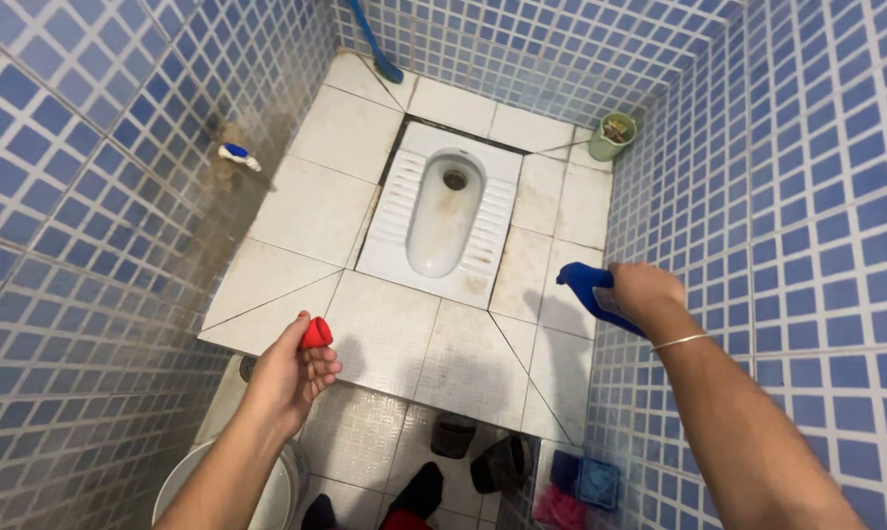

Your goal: The person applies blue and yellow cleaning liquids to a squat toilet and the surrounding floor tiles, then scrubs the area with a long-handled brush. The person handles multiple cleaning bottles and a scrub brush while standing in a tiled bathroom.

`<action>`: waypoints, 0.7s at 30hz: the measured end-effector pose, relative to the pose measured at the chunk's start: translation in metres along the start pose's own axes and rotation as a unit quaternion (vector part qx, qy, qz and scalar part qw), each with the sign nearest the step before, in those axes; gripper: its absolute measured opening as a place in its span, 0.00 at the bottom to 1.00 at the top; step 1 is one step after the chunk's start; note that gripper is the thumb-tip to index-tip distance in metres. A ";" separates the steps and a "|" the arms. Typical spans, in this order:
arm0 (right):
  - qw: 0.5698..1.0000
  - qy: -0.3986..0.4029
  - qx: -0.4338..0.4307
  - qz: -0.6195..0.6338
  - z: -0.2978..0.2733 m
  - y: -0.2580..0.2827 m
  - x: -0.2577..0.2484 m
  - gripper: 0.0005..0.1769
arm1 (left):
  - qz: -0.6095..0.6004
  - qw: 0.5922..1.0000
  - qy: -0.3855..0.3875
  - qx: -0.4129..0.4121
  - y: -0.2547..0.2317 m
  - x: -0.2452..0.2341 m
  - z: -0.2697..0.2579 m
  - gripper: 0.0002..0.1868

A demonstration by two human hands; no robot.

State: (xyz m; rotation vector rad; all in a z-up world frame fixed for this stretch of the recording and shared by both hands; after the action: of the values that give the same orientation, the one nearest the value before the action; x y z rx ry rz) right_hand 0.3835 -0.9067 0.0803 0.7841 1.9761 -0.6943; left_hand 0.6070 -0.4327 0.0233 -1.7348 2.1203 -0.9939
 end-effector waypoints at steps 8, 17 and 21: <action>0.995 -0.101 -0.015 0.021 0.039 0.020 -0.060 0.24 | -0.010 0.999 -0.035 0.004 -0.003 -0.020 -0.008 0.21; 0.992 -0.121 0.005 0.035 0.049 0.026 -0.090 0.25 | -0.020 0.999 -0.026 0.002 -0.013 -0.015 0.011 0.22; 0.997 -0.079 -0.005 0.016 0.048 0.042 -0.071 0.23 | -0.029 0.999 -0.027 -0.013 -0.016 -0.013 0.034 0.22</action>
State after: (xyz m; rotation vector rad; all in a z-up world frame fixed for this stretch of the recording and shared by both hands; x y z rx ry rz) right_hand 0.4690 -0.9322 0.1132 0.7307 1.8198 -0.7040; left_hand 0.6420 -0.4341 0.0046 -1.8232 2.0701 -0.9258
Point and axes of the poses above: each hand's wrist, its own z-axis towards the middle knuckle, its own x-axis out of the palm, y = z × x, the point moved 10 cm from there along z, towards the middle knuckle, and after that the axes turned 1 degree about z, right-handed, at the moved point
